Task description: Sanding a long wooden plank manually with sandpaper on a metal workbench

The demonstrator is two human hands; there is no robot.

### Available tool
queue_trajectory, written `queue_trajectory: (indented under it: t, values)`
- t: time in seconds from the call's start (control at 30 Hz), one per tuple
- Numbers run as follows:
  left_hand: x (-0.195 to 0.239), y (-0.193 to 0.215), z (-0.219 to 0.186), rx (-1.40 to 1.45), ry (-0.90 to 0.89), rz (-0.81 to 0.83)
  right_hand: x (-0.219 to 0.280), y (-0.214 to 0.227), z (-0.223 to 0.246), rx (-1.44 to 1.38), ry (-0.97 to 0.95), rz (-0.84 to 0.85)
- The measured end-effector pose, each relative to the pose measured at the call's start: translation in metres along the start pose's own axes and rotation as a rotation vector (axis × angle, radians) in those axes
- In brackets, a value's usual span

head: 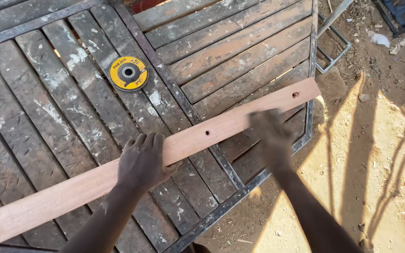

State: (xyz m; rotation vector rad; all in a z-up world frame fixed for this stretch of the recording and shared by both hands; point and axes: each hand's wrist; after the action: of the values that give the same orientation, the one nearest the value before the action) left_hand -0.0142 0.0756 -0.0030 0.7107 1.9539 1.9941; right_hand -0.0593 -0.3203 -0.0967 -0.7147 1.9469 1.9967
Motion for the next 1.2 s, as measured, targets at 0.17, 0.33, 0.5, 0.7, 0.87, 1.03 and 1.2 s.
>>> queue_trajectory:
  t: [0.17, 0.33, 0.5, 0.7, 0.87, 1.03, 1.2]
  values:
    - [-0.007, -0.004, -0.003, 0.011, -0.012, -0.004, 0.010, 0.015, 0.043, -0.059, -0.261, 0.048]
    - [-0.001, 0.000, 0.001, 0.020, -0.034, -0.020, -0.004, 0.038, 0.099, -0.258, -0.069, 0.191]
    - [-0.001, -0.003, -0.002, -0.010, -0.002, -0.019, 0.010, 0.021, 0.023, 0.030, -0.233, -0.058]
    - [-0.001, -0.007, 0.000, 0.006, -0.004, -0.021, -0.019, 0.031, 0.132, -0.339, 0.161, 0.022]
    - [-0.001, -0.003, -0.003, 0.008, 0.003, -0.006, -0.001, 0.026, 0.077, -0.157, -0.232, 0.161]
    - [-0.002, 0.003, -0.005, 0.042, -0.016, -0.013, -0.016, 0.056, 0.141, -0.273, -0.089, 0.231]
    - [-0.003, -0.003, -0.002, 0.012, -0.005, 0.005, -0.021, 0.061, 0.095, 0.010, -0.254, 0.062]
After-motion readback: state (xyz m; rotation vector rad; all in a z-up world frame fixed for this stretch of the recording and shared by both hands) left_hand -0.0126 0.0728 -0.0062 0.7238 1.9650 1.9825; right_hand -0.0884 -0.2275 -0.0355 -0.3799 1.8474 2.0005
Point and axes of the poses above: each hand's wrist, its own x-axis away from the middle knuckle, its own y-axis out of the back of the hand, z = x × y, and after that the axes turned 11 degrees about -x, right-handed
